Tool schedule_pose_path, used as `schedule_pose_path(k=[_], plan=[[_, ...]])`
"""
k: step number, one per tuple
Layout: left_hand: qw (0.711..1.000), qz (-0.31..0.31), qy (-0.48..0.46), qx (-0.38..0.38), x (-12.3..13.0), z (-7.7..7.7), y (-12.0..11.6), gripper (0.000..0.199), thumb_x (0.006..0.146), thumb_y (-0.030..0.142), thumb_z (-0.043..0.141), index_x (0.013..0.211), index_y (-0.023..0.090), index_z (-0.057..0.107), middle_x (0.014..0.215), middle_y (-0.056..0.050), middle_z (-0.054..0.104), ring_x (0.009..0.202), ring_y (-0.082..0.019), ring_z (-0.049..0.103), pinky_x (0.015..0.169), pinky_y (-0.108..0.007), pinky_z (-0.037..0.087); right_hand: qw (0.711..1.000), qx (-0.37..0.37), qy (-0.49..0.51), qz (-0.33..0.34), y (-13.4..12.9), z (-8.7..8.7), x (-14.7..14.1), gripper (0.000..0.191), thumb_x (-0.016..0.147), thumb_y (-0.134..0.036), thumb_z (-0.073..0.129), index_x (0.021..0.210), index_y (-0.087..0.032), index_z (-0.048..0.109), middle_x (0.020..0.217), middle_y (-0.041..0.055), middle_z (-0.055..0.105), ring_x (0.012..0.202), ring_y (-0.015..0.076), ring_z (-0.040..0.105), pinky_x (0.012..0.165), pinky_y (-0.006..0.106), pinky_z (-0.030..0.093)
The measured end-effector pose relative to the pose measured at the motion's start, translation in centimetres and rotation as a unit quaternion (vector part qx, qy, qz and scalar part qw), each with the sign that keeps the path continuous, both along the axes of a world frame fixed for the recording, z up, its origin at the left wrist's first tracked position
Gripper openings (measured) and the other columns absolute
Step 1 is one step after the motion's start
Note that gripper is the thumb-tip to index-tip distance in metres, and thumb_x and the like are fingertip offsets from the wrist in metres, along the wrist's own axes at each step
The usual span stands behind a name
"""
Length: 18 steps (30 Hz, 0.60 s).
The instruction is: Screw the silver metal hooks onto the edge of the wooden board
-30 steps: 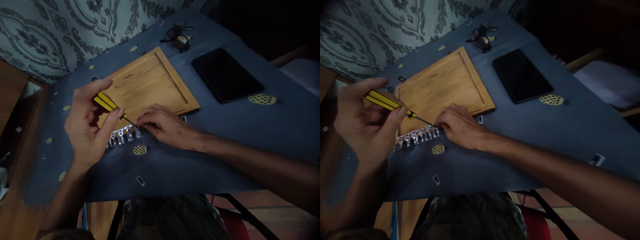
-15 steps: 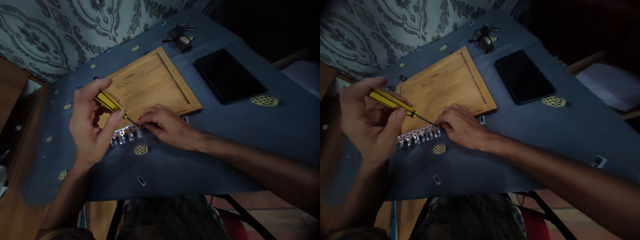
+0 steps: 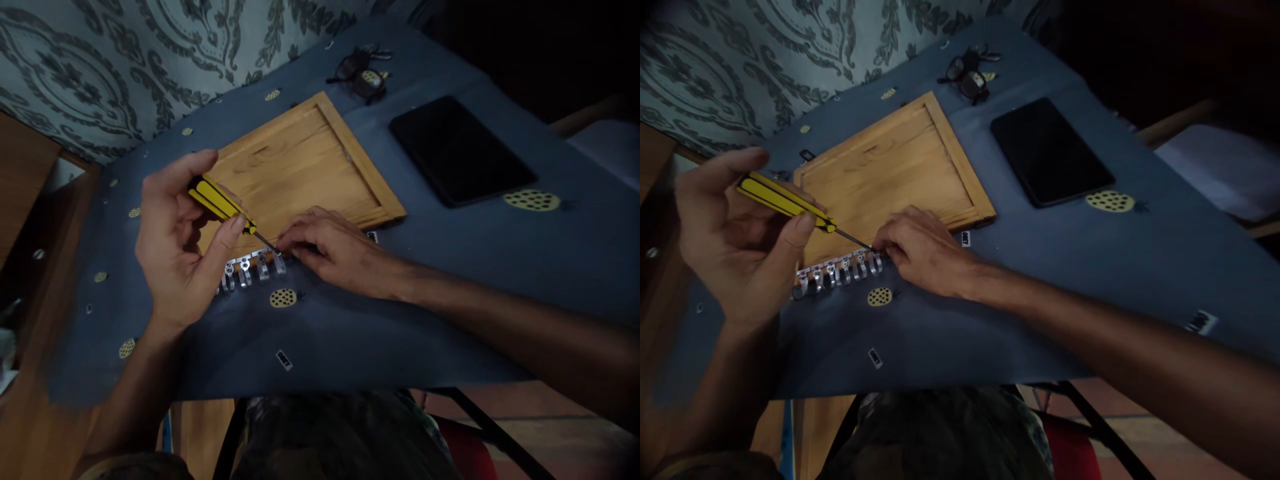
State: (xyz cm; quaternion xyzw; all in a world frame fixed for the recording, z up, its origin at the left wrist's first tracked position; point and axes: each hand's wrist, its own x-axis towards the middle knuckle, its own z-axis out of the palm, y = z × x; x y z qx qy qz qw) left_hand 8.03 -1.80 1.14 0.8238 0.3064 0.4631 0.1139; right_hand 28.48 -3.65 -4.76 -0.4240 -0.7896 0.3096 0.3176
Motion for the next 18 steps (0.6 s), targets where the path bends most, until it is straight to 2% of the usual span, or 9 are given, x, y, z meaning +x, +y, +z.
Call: schedule_pose_path(k=[3,5,9,13,18], plan=[[1.000,-0.001,0.001,-0.025,0.22,-0.03,-0.22,0.053,0.088,0.023,0.073,0.136,0.038,0.058,0.129,-0.001,0.057,0.093,-0.016,0.069,0.080,-0.037,0.065,1.000,0.001,-0.002,-0.004,0.01,-0.09,-0.04,0.029,0.092,-0.006,0.057,0.104,-0.022,0.077,0.104,0.0057,0.076,0.104,0.0221,0.064,0.096,0.039,0.048],[1.000,0.002,0.002,-0.028,0.46,0.02,-0.37,0.051,0.089,0.022,0.073,0.134,0.040,0.059,0.128,0.000,0.057,0.095,-0.016,0.069,0.077,-0.033,0.065,1.000,0.002,-0.001,-0.005,0.00,-0.10,-0.08,0.029,0.092,-0.006,0.057,0.104,-0.022,0.077,0.103,0.0055,0.076,0.104,0.0219,0.064,0.096,0.038,0.048],[0.999,0.007,0.012,0.042,0.55,-0.03,-0.07,0.054,0.081,0.027,0.083,0.131,0.033,0.062,0.119,-0.001,0.059,0.089,-0.012,0.068,0.066,-0.023,0.063,1.000,-0.002,0.001,-0.007,-0.02,-0.04,-0.11,0.029,0.091,-0.005,0.057,0.102,-0.021,0.078,0.105,0.0060,0.076,0.105,0.0227,0.064,0.096,0.039,0.048],[0.999,-0.011,0.026,0.046,0.11,-0.15,0.36,0.063,0.079,0.032,0.085,0.136,0.031,0.058,0.121,-0.002,0.058,0.089,-0.011,0.067,0.074,-0.023,0.063,1.000,0.000,0.000,-0.003,0.02,-0.03,-0.09,0.028,0.092,-0.006,0.057,0.102,-0.020,0.078,0.105,0.0068,0.076,0.103,0.0230,0.064,0.095,0.040,0.048],[1.000,-0.002,0.025,-0.003,0.03,0.05,-0.07,0.053,0.088,0.030,0.077,0.137,0.035,0.058,0.127,-0.002,0.058,0.093,-0.014,0.069,0.080,-0.028,0.063,1.000,0.003,0.005,-0.001,0.00,-0.14,-0.02,0.027,0.092,-0.007,0.056,0.101,-0.022,0.078,0.103,0.0060,0.076,0.104,0.0230,0.064,0.096,0.040,0.048]])
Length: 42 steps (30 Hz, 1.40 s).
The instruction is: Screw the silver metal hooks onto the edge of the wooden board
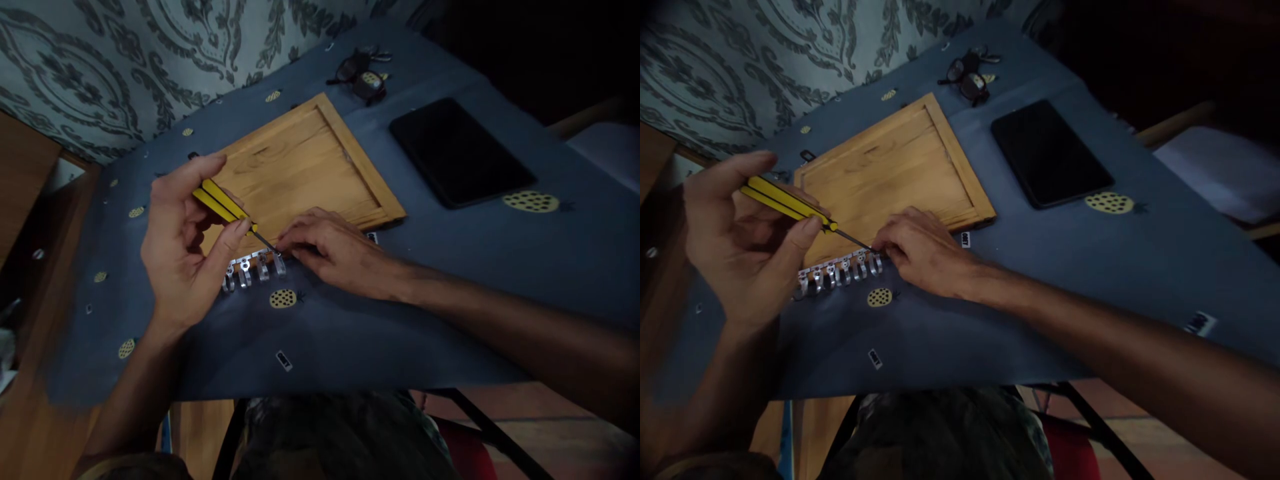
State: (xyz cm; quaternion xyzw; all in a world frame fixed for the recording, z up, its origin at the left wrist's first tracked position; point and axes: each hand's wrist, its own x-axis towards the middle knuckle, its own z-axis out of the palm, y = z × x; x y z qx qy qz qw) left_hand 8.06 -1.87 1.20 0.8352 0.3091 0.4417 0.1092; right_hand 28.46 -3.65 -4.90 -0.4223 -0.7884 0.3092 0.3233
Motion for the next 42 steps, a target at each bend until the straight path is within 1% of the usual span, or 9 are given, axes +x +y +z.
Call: schedule_pose_path(k=[5,10,14,21,23,28,36,39,42], plan=[[1.000,-0.018,-0.009,0.023,0.32,-0.15,-0.02,0.055,0.084,0.029,0.080,0.135,0.036,0.059,0.127,-0.002,0.058,0.093,-0.014,0.069,0.075,-0.027,0.064,1.000,0.002,0.001,0.001,0.00,-0.15,0.00,0.029,0.093,-0.008,0.055,0.104,-0.023,0.078,0.105,0.0059,0.076,0.105,0.0233,0.063,0.097,0.041,0.047],[0.997,0.017,0.000,0.075,0.45,-0.07,-0.21,0.052,0.081,0.022,0.082,0.129,0.033,0.064,0.120,-0.001,0.062,0.099,-0.015,0.069,0.072,-0.024,0.064,1.000,0.007,-0.003,0.003,0.03,-0.11,0.02,0.028,0.094,-0.008,0.056,0.103,-0.022,0.078,0.107,0.0058,0.077,0.105,0.0226,0.063,0.097,0.040,0.046],[0.999,-0.001,0.015,0.042,0.22,0.11,-0.37,0.056,0.086,0.019,0.077,0.136,0.036,0.060,0.127,-0.001,0.060,0.100,-0.015,0.069,0.083,-0.029,0.064,1.000,0.002,-0.007,0.003,0.01,0.02,0.04,0.028,0.093,-0.007,0.056,0.102,-0.021,0.078,0.106,0.0058,0.077,0.103,0.0225,0.064,0.096,0.040,0.046],[0.999,-0.035,-0.024,-0.020,0.24,-0.19,-0.14,0.057,0.086,0.018,0.075,0.137,0.037,0.059,0.128,-0.004,0.060,0.097,-0.017,0.070,0.083,-0.035,0.065,1.000,-0.003,-0.002,-0.003,0.02,-0.02,-0.07,0.029,0.092,-0.007,0.056,0.106,-0.020,0.077,0.106,0.0072,0.076,0.106,0.0236,0.064,0.097,0.041,0.048],[0.999,-0.036,-0.030,-0.009,0.36,-0.25,-0.12,0.057,0.084,0.018,0.077,0.135,0.037,0.061,0.126,-0.003,0.060,0.096,-0.017,0.069,0.079,-0.033,0.065,1.000,-0.005,-0.007,-0.001,0.05,-0.01,-0.09,0.029,0.092,-0.006,0.056,0.106,-0.019,0.077,0.107,0.0080,0.076,0.106,0.0243,0.064,0.098,0.042,0.047],[0.998,0.021,-0.020,0.060,0.65,-0.13,-0.40,0.053,0.082,0.014,0.078,0.128,0.037,0.067,0.116,-0.002,0.064,0.102,-0.019,0.067,0.072,-0.027,0.064,1.000,0.005,0.000,0.005,0.06,-0.09,0.01,0.029,0.092,-0.007,0.056,0.103,-0.022,0.078,0.105,0.0064,0.076,0.106,0.0234,0.064,0.099,0.042,0.047],[0.999,0.000,-0.035,-0.024,0.53,0.09,-0.45,0.052,0.089,0.015,0.072,0.134,0.037,0.060,0.122,0.000,0.062,0.094,-0.014,0.068,0.078,-0.029,0.063,1.000,0.004,0.001,0.004,0.02,-0.07,0.05,0.028,0.091,-0.006,0.056,0.102,-0.021,0.078,0.103,0.0063,0.076,0.103,0.0224,0.064,0.096,0.040,0.048],[1.000,-0.012,-0.028,-0.002,0.36,-0.04,-0.21,0.050,0.089,0.023,0.074,0.135,0.035,0.060,0.119,-0.001,0.062,0.094,-0.015,0.068,0.076,-0.028,0.064,1.000,-0.002,0.001,0.002,-0.03,0.08,0.04,0.028,0.091,-0.006,0.056,0.103,-0.021,0.077,0.103,0.0062,0.076,0.103,0.0221,0.064,0.096,0.040,0.048],[0.999,0.012,-0.032,0.022,0.46,0.01,-0.31,0.046,0.086,0.029,0.077,0.131,0.033,0.064,0.118,-0.002,0.060,0.092,-0.015,0.067,0.072,-0.027,0.063,1.000,-0.008,-0.001,-0.001,-0.08,0.24,0.00,0.029,0.091,-0.005,0.056,0.106,-0.020,0.077,0.104,0.0070,0.076,0.104,0.0226,0.064,0.098,0.041,0.047]])
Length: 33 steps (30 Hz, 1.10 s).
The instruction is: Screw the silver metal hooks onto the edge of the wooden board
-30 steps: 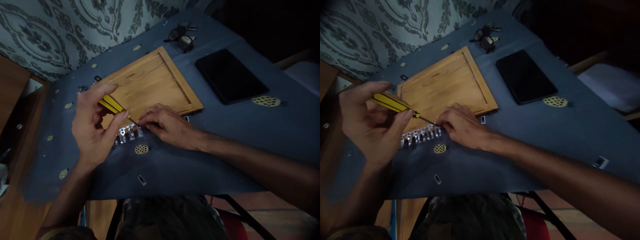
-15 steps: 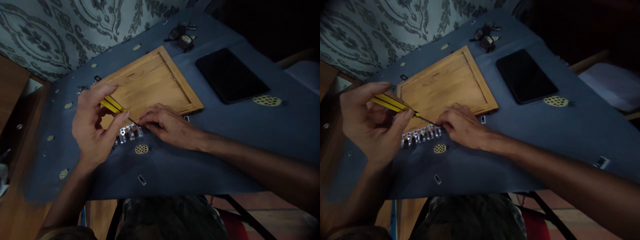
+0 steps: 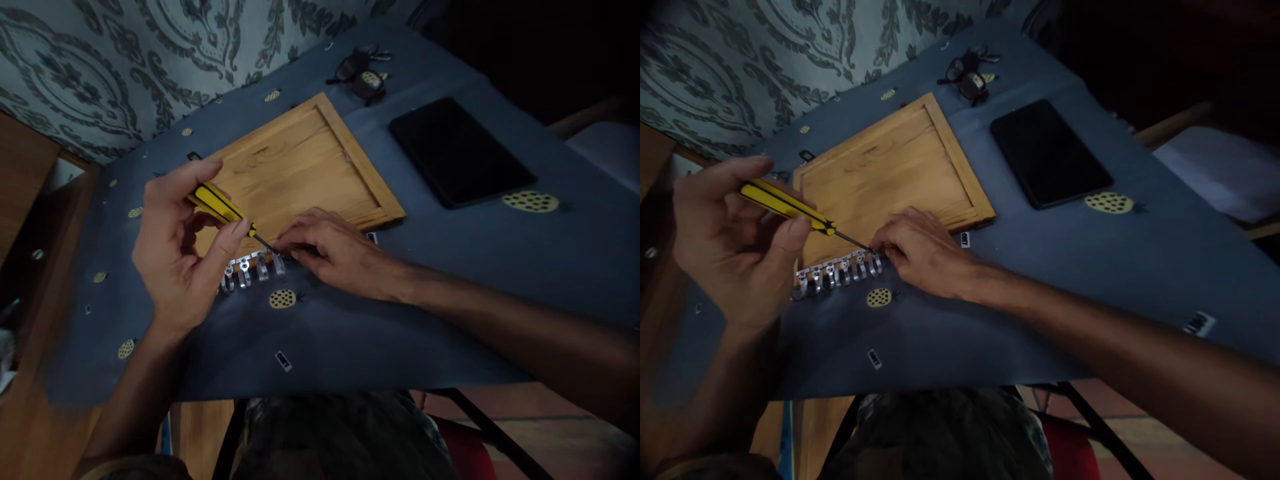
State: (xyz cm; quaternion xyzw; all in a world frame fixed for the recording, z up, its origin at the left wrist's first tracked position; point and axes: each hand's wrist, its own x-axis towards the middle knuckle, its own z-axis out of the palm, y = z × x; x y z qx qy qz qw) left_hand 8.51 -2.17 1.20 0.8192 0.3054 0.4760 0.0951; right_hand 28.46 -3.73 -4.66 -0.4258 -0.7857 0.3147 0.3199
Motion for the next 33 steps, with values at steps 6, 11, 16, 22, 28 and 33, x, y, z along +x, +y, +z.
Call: schedule_pose_path(k=[6,11,16,22,28,33], plan=[[0.999,0.028,0.021,0.027,0.16,0.33,-0.15,0.040,0.088,0.024,0.076,0.126,0.031,0.066,0.113,0.000,0.063,0.085,-0.012,0.068,0.069,-0.024,0.062,1.000,-0.009,-0.004,-0.002,-0.02,0.13,-0.06,0.029,0.091,-0.005,0.057,0.104,-0.020,0.078,0.105,0.0068,0.076,0.107,0.0231,0.063,0.099,0.040,0.046],[1.000,-0.014,-0.017,0.003,0.10,0.37,0.14,0.047,0.084,0.030,0.082,0.127,0.030,0.064,0.118,0.000,0.065,0.089,-0.012,0.071,0.075,-0.026,0.065,1.000,-0.005,-0.002,0.004,0.01,0.13,-0.03,0.028,0.091,-0.006,0.057,0.103,-0.020,0.078,0.104,0.0074,0.076,0.106,0.0234,0.063,0.098,0.040,0.046],[0.999,-0.016,-0.007,-0.027,0.08,0.29,0.07,0.039,0.091,0.024,0.073,0.127,0.031,0.064,0.107,0.002,0.066,0.092,-0.014,0.072,0.077,-0.027,0.065,1.000,0.002,0.002,0.006,0.01,0.00,0.04,0.028,0.091,-0.005,0.056,0.103,-0.020,0.077,0.104,0.0067,0.076,0.104,0.0220,0.063,0.096,0.039,0.046],[0.999,0.031,0.023,0.001,-0.26,0.09,0.04,0.044,0.088,0.029,0.076,0.130,0.033,0.063,0.117,0.000,0.065,0.081,-0.011,0.067,0.066,-0.023,0.063,1.000,0.006,0.004,0.003,0.01,-0.09,0.00,0.029,0.091,-0.005,0.057,0.102,-0.022,0.078,0.103,0.0050,0.076,0.104,0.0218,0.064,0.097,0.039,0.046],[1.000,0.004,0.018,-0.004,-0.25,0.46,-0.10,0.046,0.090,0.020,0.073,0.132,0.034,0.064,0.120,-0.001,0.065,0.091,-0.012,0.069,0.071,-0.023,0.063,1.000,0.006,0.000,0.000,0.01,-0.03,0.01,0.029,0.091,-0.005,0.058,0.103,-0.022,0.078,0.103,0.0055,0.077,0.105,0.0223,0.064,0.097,0.038,0.047],[0.999,-0.002,-0.038,0.024,-0.19,0.58,0.32,0.051,0.078,0.023,0.086,0.126,0.027,0.069,0.112,-0.001,0.066,0.087,-0.011,0.070,0.071,-0.022,0.061,1.000,0.008,0.011,0.003,-0.07,-0.18,0.13,0.029,0.092,-0.006,0.057,0.104,-0.022,0.078,0.104,0.0055,0.076,0.107,0.0225,0.063,0.098,0.039,0.047]])
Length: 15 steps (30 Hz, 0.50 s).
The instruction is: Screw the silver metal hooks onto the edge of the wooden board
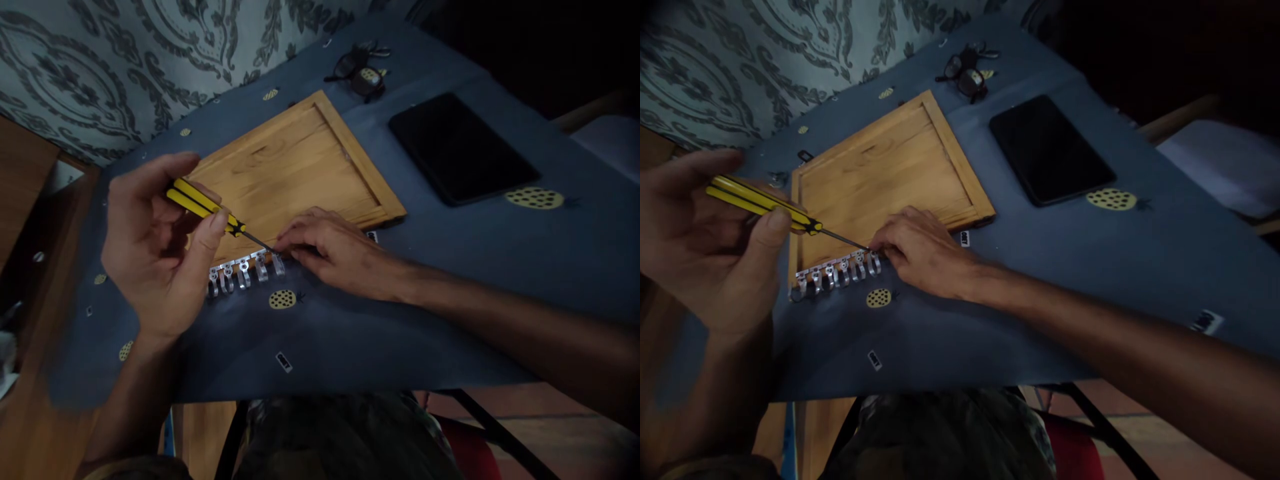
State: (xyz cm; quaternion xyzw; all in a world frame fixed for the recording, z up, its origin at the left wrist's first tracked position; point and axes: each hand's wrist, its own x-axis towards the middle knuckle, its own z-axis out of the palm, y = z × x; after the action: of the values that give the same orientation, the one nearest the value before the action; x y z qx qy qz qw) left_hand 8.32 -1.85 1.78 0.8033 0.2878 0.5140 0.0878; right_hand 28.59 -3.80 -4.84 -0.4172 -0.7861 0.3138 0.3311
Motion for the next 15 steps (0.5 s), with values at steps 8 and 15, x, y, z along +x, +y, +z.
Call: schedule_pose_path(k=[8,15], plan=[[0.999,0.015,0.045,0.005,-0.52,-0.27,-0.06,0.050,0.084,0.019,0.079,0.131,0.031,0.067,0.112,-0.001,0.064,0.086,-0.011,0.068,0.069,-0.022,0.062,1.000,-0.003,0.004,0.000,0.02,-0.16,-0.01,0.029,0.092,-0.006,0.055,0.105,-0.020,0.077,0.106,0.0072,0.075,0.108,0.0234,0.063,0.099,0.041,0.046],[0.999,0.006,0.029,-0.023,-0.13,-0.18,-0.18,0.049,0.083,0.023,0.081,0.130,0.032,0.068,0.094,0.000,0.059,0.078,-0.011,0.065,0.071,-0.027,0.063,1.000,-0.003,0.005,-0.001,0.02,-0.11,-0.03,0.029,0.091,-0.005,0.057,0.104,-0.020,0.077,0.105,0.0066,0.076,0.108,0.0236,0.063,0.100,0.041,0.047]])
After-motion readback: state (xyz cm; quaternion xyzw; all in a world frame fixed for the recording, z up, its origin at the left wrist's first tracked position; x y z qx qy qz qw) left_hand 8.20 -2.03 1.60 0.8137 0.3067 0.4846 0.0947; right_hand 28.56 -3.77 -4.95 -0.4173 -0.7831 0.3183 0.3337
